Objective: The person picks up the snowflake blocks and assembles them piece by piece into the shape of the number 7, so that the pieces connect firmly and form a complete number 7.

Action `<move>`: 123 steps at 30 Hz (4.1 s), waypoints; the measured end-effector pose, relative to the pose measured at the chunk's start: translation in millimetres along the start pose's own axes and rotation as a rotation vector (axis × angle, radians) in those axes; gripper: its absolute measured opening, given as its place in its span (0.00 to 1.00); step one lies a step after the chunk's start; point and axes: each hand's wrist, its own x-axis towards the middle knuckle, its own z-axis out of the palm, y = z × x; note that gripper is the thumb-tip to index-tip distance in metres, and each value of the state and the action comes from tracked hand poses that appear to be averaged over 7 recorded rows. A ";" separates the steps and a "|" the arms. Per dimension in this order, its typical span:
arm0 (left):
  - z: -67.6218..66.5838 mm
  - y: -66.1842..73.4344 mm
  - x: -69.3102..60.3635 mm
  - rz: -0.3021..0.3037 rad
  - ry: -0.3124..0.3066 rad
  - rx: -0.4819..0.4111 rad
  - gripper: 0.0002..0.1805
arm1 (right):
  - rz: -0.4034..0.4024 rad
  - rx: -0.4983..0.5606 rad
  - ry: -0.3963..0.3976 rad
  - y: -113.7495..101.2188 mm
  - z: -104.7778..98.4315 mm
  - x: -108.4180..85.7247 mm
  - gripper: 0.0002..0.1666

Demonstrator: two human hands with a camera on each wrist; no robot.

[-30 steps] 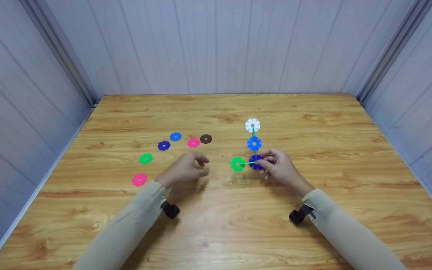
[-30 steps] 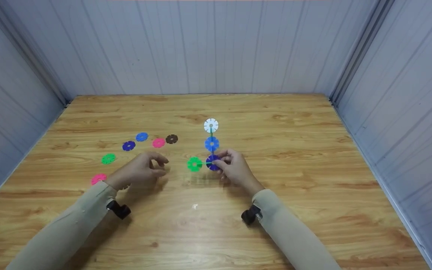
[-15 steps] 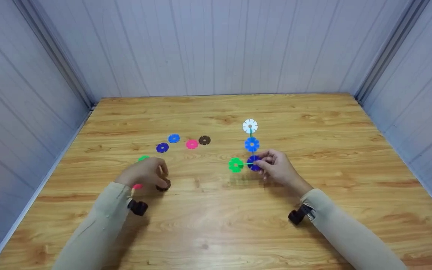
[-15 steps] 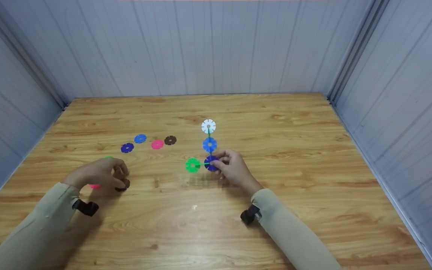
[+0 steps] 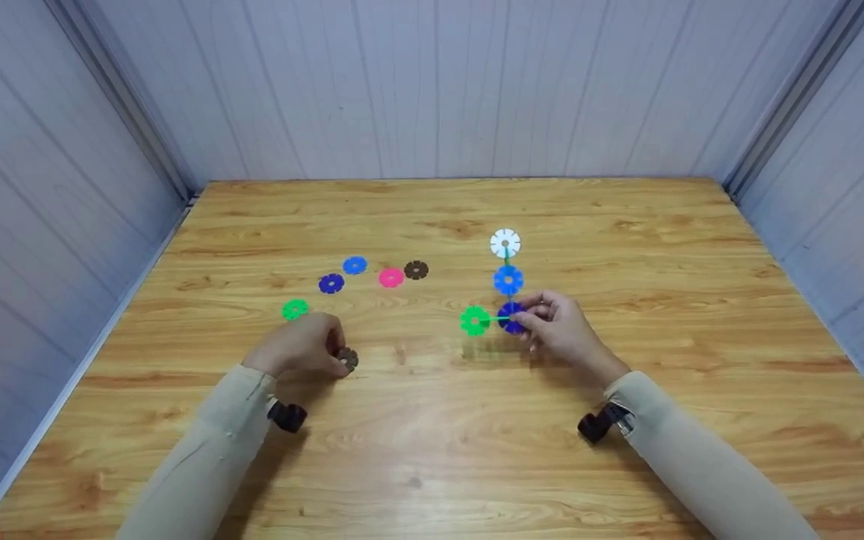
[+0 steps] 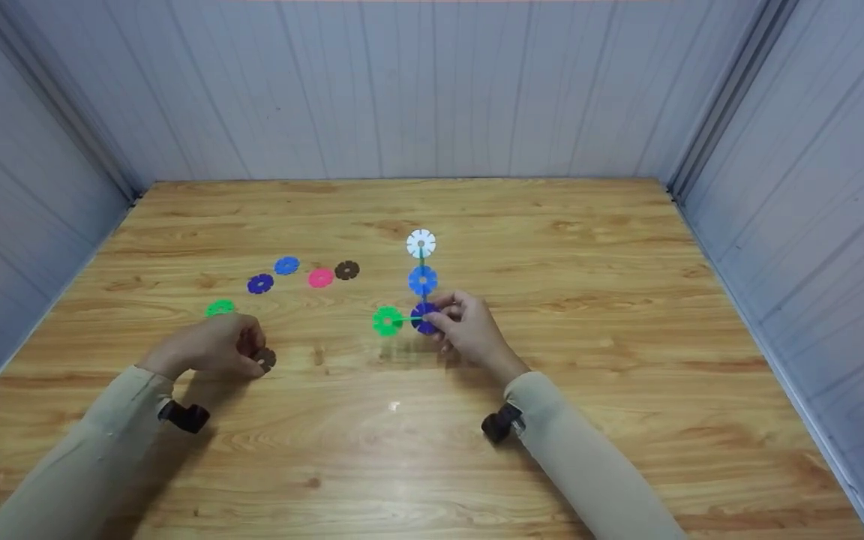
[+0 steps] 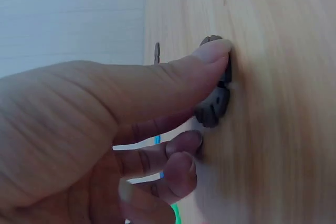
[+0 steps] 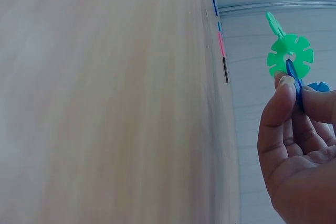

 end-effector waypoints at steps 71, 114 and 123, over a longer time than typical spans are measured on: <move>67.0 94.1 64.2 0.866 0.601 -0.119 0.06 | 0.005 0.084 0.032 -9.7 0.1 -1.8 0.06; 78.7 99.9 66.1 0.827 0.561 -0.293 0.07 | 0.005 0.163 0.024 -14.8 -2.4 -0.8 0.05; 72.5 103.4 64.4 0.769 0.572 -0.171 0.04 | -0.013 0.158 -0.040 -22.0 -12.2 -4.1 0.09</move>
